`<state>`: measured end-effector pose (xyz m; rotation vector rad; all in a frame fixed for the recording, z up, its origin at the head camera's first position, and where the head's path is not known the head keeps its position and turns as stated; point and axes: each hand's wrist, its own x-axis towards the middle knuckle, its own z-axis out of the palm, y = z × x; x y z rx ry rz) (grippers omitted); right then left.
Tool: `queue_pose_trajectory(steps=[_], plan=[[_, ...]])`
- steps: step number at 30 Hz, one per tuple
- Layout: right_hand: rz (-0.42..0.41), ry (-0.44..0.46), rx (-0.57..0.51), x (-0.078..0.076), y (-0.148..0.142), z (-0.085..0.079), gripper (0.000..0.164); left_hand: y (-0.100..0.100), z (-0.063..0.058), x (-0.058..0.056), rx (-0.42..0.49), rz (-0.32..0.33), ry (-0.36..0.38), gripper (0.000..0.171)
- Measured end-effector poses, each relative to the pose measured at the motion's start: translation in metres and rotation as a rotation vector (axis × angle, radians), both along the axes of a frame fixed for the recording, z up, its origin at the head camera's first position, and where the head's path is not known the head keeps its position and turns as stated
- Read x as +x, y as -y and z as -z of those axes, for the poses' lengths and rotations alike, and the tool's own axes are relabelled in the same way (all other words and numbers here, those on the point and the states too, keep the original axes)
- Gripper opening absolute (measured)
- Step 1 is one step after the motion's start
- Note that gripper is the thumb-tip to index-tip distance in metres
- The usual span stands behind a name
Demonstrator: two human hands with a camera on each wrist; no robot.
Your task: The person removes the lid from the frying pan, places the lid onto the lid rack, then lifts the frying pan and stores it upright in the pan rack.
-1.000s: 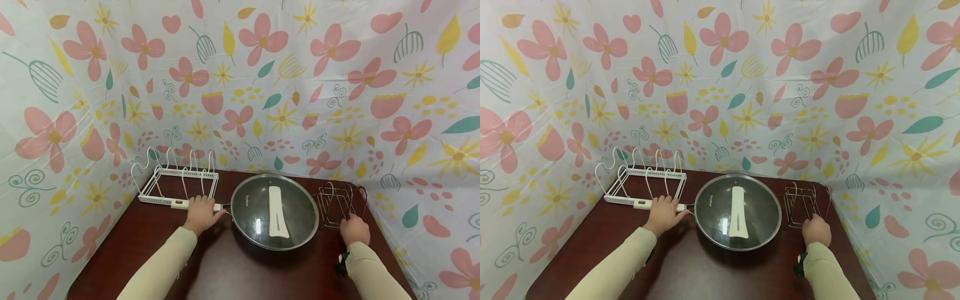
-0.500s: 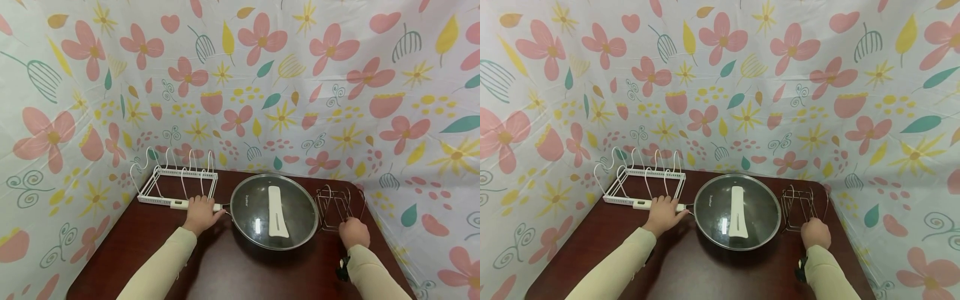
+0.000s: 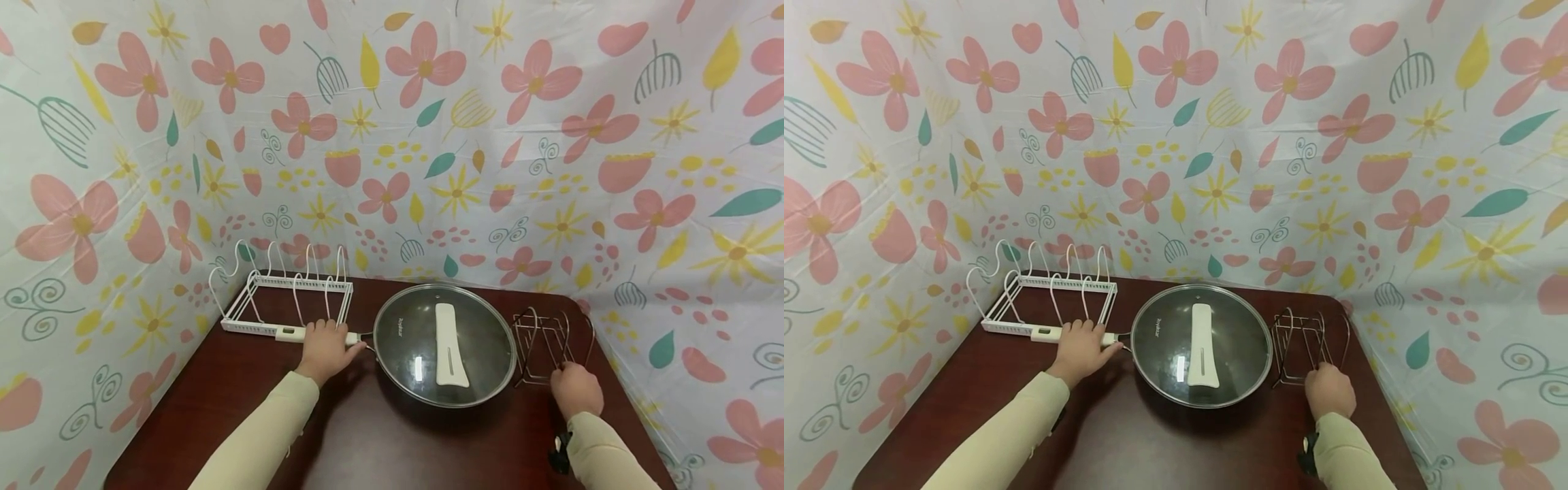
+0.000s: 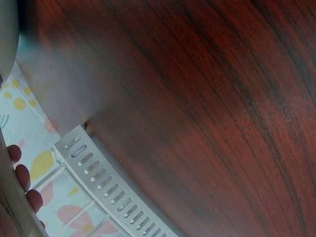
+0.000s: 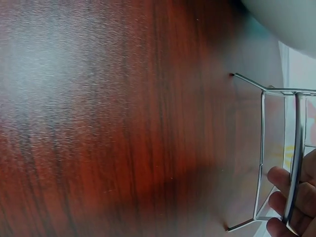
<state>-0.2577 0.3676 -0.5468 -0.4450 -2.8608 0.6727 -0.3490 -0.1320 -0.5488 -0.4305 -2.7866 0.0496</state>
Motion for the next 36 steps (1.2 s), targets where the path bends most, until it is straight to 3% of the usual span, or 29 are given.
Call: queue_pose_trajectory(steps=[29,36], plan=[[0.024,0.065,-0.015,0.016,0.007,0.003,0.045,0.000,0.000,0.000,0.014,0.014,-0.031,0.064],[-0.027,0.120,0.004,0.016,0.004,-0.002,0.050,0.001,0.002,-0.001,0.005,0.006,-0.017,0.065]])
